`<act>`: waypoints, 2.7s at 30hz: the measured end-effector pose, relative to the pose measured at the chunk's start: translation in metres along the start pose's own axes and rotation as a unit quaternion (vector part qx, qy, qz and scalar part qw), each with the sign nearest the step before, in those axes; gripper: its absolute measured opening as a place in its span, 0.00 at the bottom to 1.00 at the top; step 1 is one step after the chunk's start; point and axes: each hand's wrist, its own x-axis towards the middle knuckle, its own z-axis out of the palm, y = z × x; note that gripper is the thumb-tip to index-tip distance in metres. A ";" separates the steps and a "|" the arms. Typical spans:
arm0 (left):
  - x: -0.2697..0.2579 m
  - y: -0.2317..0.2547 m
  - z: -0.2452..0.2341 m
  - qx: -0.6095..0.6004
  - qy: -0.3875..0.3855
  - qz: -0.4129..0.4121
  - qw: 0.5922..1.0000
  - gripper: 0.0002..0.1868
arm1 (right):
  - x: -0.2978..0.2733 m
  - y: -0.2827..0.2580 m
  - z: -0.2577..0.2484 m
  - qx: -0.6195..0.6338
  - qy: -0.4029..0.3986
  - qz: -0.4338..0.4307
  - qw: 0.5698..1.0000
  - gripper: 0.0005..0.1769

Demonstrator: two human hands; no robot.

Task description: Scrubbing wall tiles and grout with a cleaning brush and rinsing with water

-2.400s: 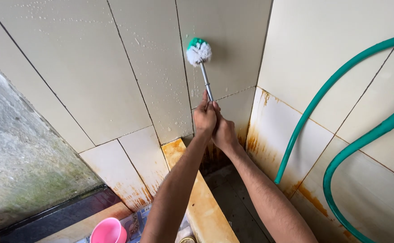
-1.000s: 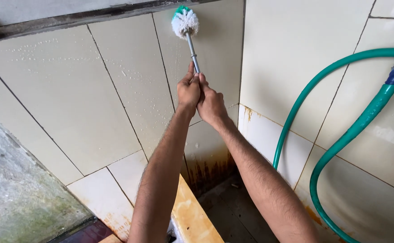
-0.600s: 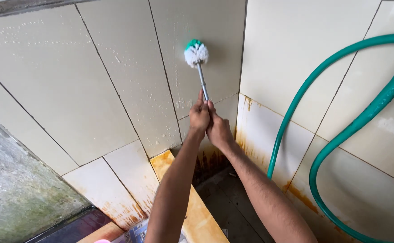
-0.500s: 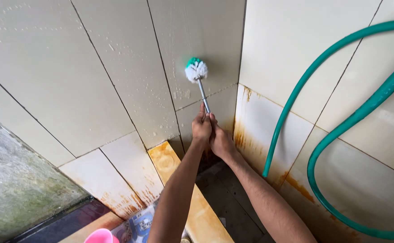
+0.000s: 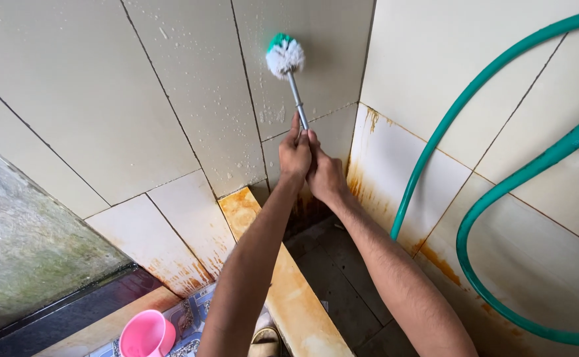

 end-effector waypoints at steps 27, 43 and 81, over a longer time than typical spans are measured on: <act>0.125 0.203 0.055 0.057 -0.139 0.000 0.989 0.27 | 0.174 -0.085 -0.105 0.089 0.026 0.218 0.971 0.29; 0.041 0.040 0.014 -0.047 -0.081 -0.004 0.996 0.29 | 0.047 -0.008 -0.021 -0.039 -0.019 0.099 0.994 0.38; 0.040 0.124 -0.038 -0.050 0.008 0.101 0.994 0.28 | 0.103 -0.066 -0.010 -0.019 -0.013 -0.025 0.999 0.45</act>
